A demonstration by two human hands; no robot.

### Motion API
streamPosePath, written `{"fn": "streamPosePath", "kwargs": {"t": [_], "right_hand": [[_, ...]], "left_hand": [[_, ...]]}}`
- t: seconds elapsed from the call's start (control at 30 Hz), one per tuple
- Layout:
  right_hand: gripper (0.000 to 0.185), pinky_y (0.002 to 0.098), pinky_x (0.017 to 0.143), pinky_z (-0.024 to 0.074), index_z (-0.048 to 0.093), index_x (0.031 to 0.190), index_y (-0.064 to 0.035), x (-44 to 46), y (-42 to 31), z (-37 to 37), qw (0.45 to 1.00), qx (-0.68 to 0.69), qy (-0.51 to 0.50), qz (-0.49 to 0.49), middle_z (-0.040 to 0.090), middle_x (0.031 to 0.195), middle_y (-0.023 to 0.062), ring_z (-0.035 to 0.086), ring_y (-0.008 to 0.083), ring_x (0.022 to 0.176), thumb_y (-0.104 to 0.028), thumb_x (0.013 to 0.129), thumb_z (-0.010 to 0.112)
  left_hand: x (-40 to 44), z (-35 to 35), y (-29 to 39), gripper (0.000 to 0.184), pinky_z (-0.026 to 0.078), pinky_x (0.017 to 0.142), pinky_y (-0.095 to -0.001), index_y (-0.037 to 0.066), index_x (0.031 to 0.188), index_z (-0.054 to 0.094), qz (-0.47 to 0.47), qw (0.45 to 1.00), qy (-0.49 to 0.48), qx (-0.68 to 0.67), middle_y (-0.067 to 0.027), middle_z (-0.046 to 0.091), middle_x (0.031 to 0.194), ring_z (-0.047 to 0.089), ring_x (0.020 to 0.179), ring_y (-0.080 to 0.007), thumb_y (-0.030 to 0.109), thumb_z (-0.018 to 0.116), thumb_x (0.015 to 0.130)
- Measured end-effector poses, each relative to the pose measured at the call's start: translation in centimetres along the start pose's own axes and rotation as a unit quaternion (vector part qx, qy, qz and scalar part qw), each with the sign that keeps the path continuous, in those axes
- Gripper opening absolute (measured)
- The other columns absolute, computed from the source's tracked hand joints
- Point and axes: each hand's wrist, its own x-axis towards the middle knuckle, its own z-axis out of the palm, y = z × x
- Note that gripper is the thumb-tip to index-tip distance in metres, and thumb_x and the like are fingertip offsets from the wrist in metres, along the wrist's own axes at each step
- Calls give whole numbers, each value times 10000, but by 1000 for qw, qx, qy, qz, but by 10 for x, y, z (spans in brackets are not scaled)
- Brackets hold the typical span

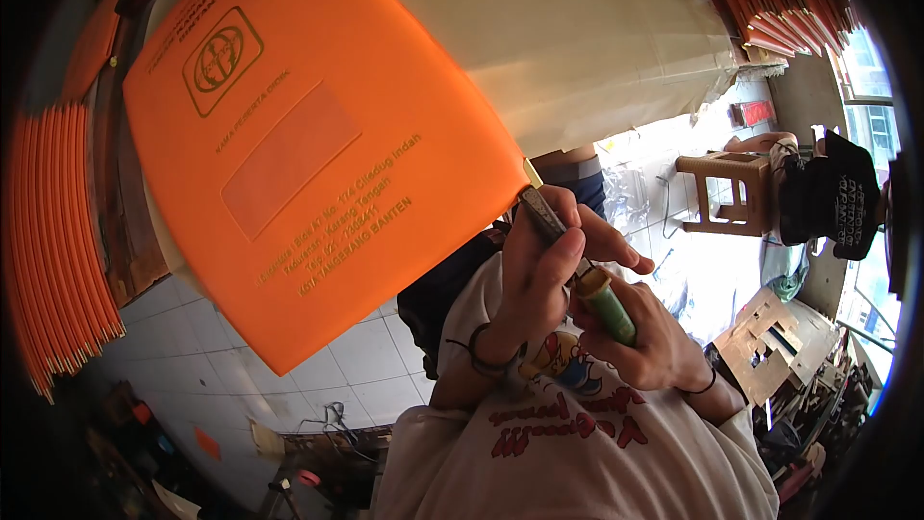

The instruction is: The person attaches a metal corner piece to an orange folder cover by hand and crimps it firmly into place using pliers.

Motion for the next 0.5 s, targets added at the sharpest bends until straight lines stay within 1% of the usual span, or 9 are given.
{"fn": "streamPosePath", "kwargs": {"t": [0.1,0.17,0.2,0.27,0.3,0.37,0.4,0.47,0.5], "right_hand": [[420,463,794,481,498,1194,0,-1,0,-1,1000,12,2,2,613,913,217,640,413,898,-108,816,646],[525,445,810,488,442,1292,9,0,-2,-2,1000,4,-6,-13,617,948,210,647,388,930,-87,817,646],[584,435,821,490,383,1336,16,-1,1,0,999,43,-1,-16,620,978,204,648,371,957,-76,820,641],[707,416,843,495,265,1423,30,-4,10,5,993,118,9,-19,627,1039,193,650,337,1010,-55,825,633],[735,410,850,495,217,1432,33,-4,10,4,994,105,0,-28,626,1052,186,646,324,1019,-48,829,629],[795,397,862,496,121,1450,37,0,9,1,996,77,-16,-50,626,1078,174,639,297,1036,-35,836,621],[748,398,874,495,182,1432,36,-2,16,6,992,102,13,-66,626,1079,177,639,307,1034,-34,829,620],[662,400,897,493,305,1396,34,-4,28,19,981,152,73,-97,626,1080,184,640,326,1029,-32,816,617],[601,406,912,489,369,1352,31,-4,23,12,991,110,28,-76,622,1096,183,637,339,1035,-28,807,615]], "left_hand": [[2,11,4,169,602,782,-465,35,1099,356,-12,991,59,118,-252,660,888,710,796,-326,119,414,964],[3,6,6,180,599,792,-466,23,1114,371,-13,992,36,123,-241,662,889,714,818,-330,116,421,968],[2,3,6,186,598,797,-466,17,1121,379,-13,992,27,125,-235,663,890,716,830,-333,115,424,969],[-2,-8,7,189,577,863,-433,11,1177,405,-17,993,6,120,-205,668,939,706,883,-281,91,438,1009],[-4,-11,8,192,567,895,-416,8,1205,418,-19,993,-7,117,-190,671,963,701,910,-255,78,445,1029],[-5,-10,7,272,577,860,-460,-1,1196,427,-17,989,6,146,-204,672,923,714,885,-321,209,494,1035],[-5,-9,6,330,583,843,-482,-6,1191,432,-16,987,13,160,-211,673,902,721,873,-354,274,518,1038],[-6,-14,6,387,583,843,-482,-3,1200,446,-20,992,9,125,-203,673,901,721,874,-354,340,527,1040],[-6,-16,6,417,583,843,-482,-1,1204,453,-22,994,7,107,-199,674,901,721,874,-355,374,532,1041]]}}
